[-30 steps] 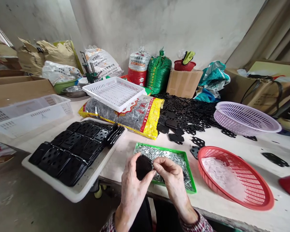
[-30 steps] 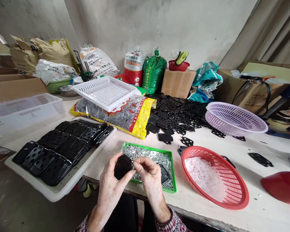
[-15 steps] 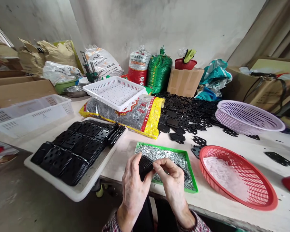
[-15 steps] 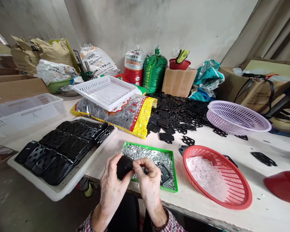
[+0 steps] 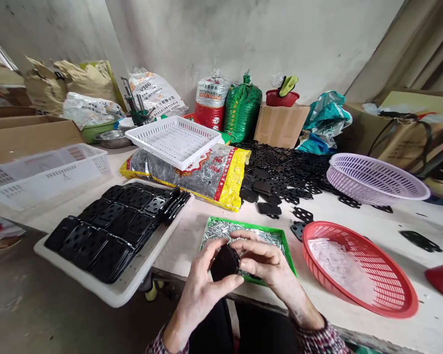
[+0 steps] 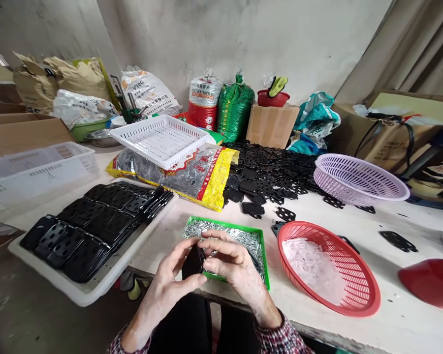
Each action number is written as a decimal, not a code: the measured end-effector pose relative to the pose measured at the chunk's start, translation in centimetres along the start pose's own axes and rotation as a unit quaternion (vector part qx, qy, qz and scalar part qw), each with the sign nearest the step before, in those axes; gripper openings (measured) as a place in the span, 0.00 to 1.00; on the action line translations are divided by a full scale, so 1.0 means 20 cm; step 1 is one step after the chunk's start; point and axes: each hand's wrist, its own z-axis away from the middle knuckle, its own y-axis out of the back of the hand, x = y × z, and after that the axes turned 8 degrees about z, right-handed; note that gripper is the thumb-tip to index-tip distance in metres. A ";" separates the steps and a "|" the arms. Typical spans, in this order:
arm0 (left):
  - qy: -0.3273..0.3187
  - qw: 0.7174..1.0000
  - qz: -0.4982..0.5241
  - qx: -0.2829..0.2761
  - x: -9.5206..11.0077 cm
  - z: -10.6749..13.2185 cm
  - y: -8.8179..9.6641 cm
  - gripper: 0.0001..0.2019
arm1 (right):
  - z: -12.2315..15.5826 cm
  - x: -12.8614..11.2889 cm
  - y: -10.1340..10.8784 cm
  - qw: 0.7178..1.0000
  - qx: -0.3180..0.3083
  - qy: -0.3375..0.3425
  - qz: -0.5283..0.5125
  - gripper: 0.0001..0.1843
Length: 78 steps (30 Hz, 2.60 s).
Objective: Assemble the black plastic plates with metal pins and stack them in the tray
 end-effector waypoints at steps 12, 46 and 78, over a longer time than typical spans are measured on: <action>-0.119 0.985 -0.111 0.063 -0.03 -0.02 -0.02 0.26 | 0.02 0.02 -0.02 0.999 0.004 -0.029 -0.015 0.23; -0.068 0.989 -0.104 0.078 -0.02 0.00 -0.05 0.13 | 0.07 0.12 -0.15 0.971 0.199 0.027 0.131 0.14; -0.151 0.939 -0.243 0.192 -0.01 0.04 0.05 0.16 | -0.09 0.12 -0.25 0.951 0.307 0.027 0.025 0.14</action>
